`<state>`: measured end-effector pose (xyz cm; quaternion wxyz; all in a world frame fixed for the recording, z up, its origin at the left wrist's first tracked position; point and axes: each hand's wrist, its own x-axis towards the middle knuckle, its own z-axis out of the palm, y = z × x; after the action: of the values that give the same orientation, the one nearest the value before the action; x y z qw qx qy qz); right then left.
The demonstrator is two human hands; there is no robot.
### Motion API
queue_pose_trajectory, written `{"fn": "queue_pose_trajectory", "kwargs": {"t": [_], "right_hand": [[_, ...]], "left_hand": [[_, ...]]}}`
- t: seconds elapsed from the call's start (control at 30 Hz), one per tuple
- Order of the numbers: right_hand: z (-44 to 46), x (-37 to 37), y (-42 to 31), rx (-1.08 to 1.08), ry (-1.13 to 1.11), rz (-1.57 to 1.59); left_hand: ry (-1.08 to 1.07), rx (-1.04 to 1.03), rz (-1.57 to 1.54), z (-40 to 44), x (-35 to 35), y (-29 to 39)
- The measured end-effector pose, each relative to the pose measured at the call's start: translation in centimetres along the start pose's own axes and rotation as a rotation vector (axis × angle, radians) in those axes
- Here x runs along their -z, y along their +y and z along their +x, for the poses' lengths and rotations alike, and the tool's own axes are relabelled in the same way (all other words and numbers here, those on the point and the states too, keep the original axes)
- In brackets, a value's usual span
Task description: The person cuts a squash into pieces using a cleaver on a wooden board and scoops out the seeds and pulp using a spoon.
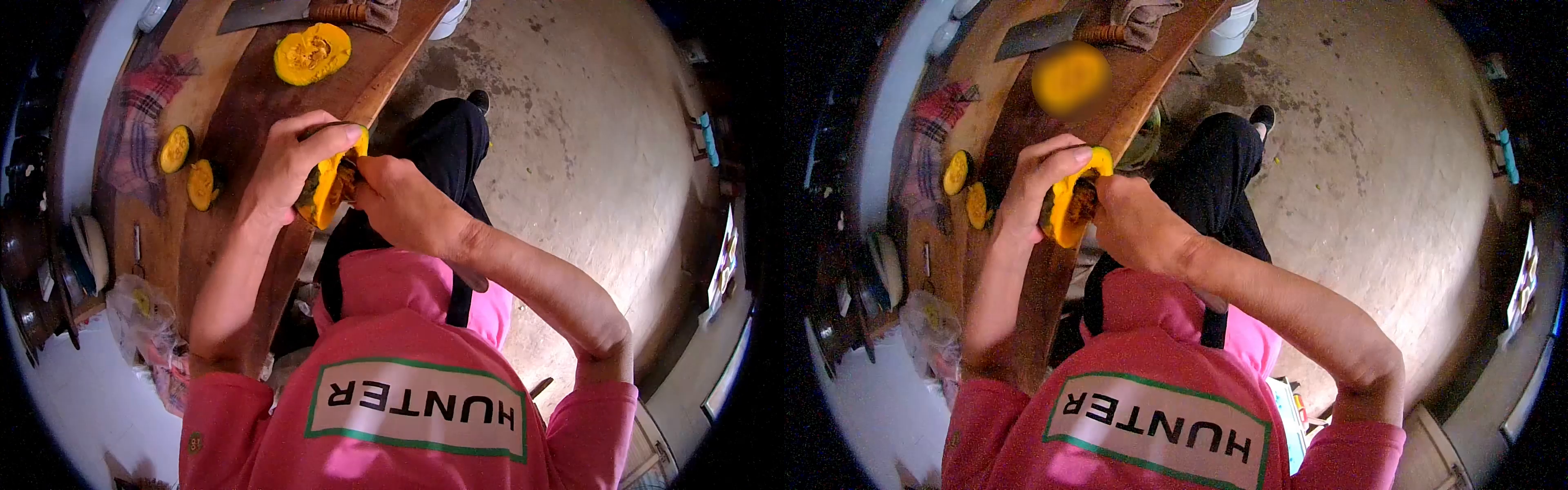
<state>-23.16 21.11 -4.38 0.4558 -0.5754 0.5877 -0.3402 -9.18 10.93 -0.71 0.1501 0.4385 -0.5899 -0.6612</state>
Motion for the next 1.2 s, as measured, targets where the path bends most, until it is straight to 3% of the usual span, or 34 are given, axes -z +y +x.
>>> {"fn": "queue_pose_trajectory", "kwargs": {"t": [0.07,0.2,0.47,0.57,0.67,0.87,1.03,1.13,1.2], "right_hand": [[0.0,-0.2,-0.1,0.047,0.027,0.110],[-0.3,0.6,-1.5,-0.152,-0.129,0.363],[-0.4,1.6,-3.5,-0.409,-0.236,0.740],[-0.3,0.2,-2.1,-0.406,-0.233,0.839],[-0.4,-0.3,-1.0,-0.325,-0.312,0.740],[-1.0,-0.9,-1.7,-0.470,-0.277,1.089],[-1.6,-0.8,-2.0,-0.504,-0.321,1.094],[-2.0,-0.6,-2.2,-0.508,-0.351,1.216],[-1.9,-0.7,-2.1,-0.481,-0.351,1.255]], "left_hand": [[-0.031,0.002,0.001,0.3,0.3,0.2],[-0.042,0.006,-0.037,0.3,0.5,0.5],[0.036,-0.117,-0.084,0.0,0.4,0.4],[0.022,-0.150,-0.085,-0.2,0.7,-0.2],[-0.003,-0.186,-0.078,-0.3,1.0,-1.0],[-0.021,-0.337,-0.010,-0.5,1.3,-1.9],[-0.086,-0.413,0.135,-0.5,2.2,-2.5],[-0.134,-0.386,0.096,-0.6,2.6,-2.9],[-0.146,-0.371,-0.131,-0.7,2.5,-3.4]]}}
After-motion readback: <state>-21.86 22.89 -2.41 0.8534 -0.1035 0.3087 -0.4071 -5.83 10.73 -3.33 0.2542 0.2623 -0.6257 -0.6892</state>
